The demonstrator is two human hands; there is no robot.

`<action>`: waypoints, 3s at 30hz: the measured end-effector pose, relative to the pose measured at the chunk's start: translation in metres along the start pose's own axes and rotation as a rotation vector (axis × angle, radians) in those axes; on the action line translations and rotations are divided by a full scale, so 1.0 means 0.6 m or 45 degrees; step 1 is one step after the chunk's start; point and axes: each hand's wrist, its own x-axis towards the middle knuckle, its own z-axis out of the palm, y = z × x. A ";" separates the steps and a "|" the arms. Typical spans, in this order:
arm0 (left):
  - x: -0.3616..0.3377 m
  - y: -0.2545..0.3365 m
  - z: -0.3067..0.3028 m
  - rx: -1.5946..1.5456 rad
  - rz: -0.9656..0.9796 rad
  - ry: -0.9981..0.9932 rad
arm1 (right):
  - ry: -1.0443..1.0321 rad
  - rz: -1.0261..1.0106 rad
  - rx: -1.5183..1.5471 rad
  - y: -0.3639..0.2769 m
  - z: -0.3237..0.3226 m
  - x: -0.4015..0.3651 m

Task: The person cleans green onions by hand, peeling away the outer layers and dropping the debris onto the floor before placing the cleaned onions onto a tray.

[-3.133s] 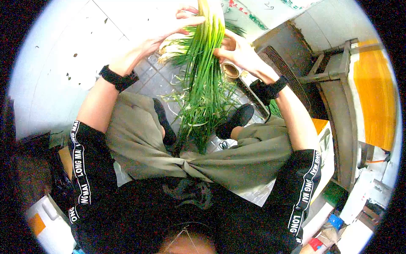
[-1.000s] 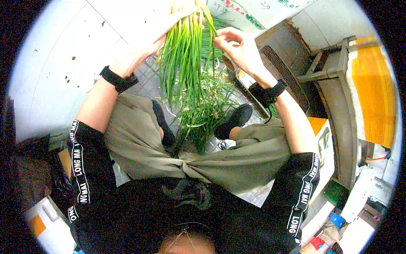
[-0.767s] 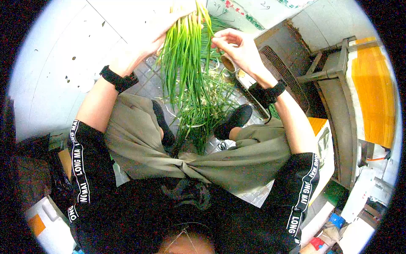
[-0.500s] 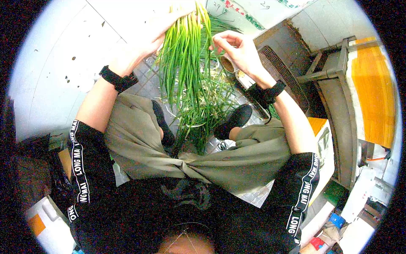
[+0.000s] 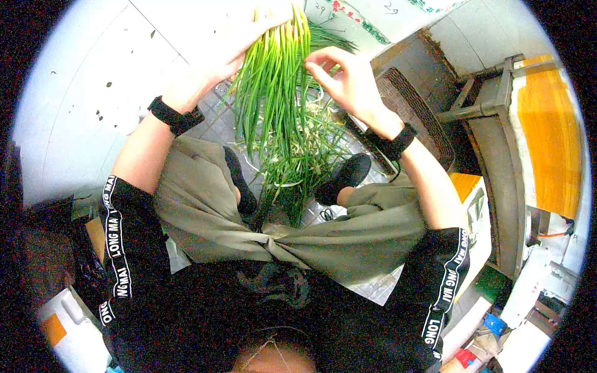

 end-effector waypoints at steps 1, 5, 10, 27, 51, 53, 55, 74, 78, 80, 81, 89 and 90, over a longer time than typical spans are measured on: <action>0.001 -0.005 0.001 0.026 0.035 0.021 | 0.070 -0.097 0.011 -0.012 0.005 0.003; 0.000 -0.013 0.012 0.155 0.086 0.030 | 0.140 -0.106 -0.142 -0.033 0.022 0.012; 0.019 -0.035 0.011 0.501 0.176 0.135 | 0.165 0.063 -0.144 -0.023 0.032 0.022; 0.007 -0.009 -0.029 -0.052 0.114 0.099 | -0.080 0.393 -0.095 0.085 0.006 -0.015; -0.044 0.024 -0.065 0.359 -0.118 0.362 | -1.016 0.573 -0.288 0.398 0.239 -0.226; -0.042 0.020 -0.069 0.363 -0.114 0.371 | -1.068 0.629 -0.304 0.389 0.231 -0.218; -0.047 0.024 -0.071 0.288 -0.145 0.292 | -1.098 0.727 -0.285 0.381 0.230 -0.213; -0.062 0.002 -0.101 0.259 0.178 -0.038 | -1.293 0.454 -0.450 0.301 0.219 -0.168; -0.045 -0.018 -0.079 0.201 0.215 0.102 | -0.805 0.033 -0.255 0.235 0.153 -0.101; -0.033 -0.030 -0.072 0.226 0.216 0.175 | -0.560 0.075 -0.051 0.189 0.114 -0.050; -0.020 -0.040 -0.074 0.483 0.307 0.234 | -0.515 0.223 -0.027 0.139 0.081 -0.022; 0.009 -0.063 -0.028 0.882 0.509 0.216 | 0.144 0.078 0.035 -0.034 -0.011 0.062; 0.006 -0.064 -0.021 0.885 0.518 0.204 | 0.196 0.194 0.072 -0.046 -0.011 0.062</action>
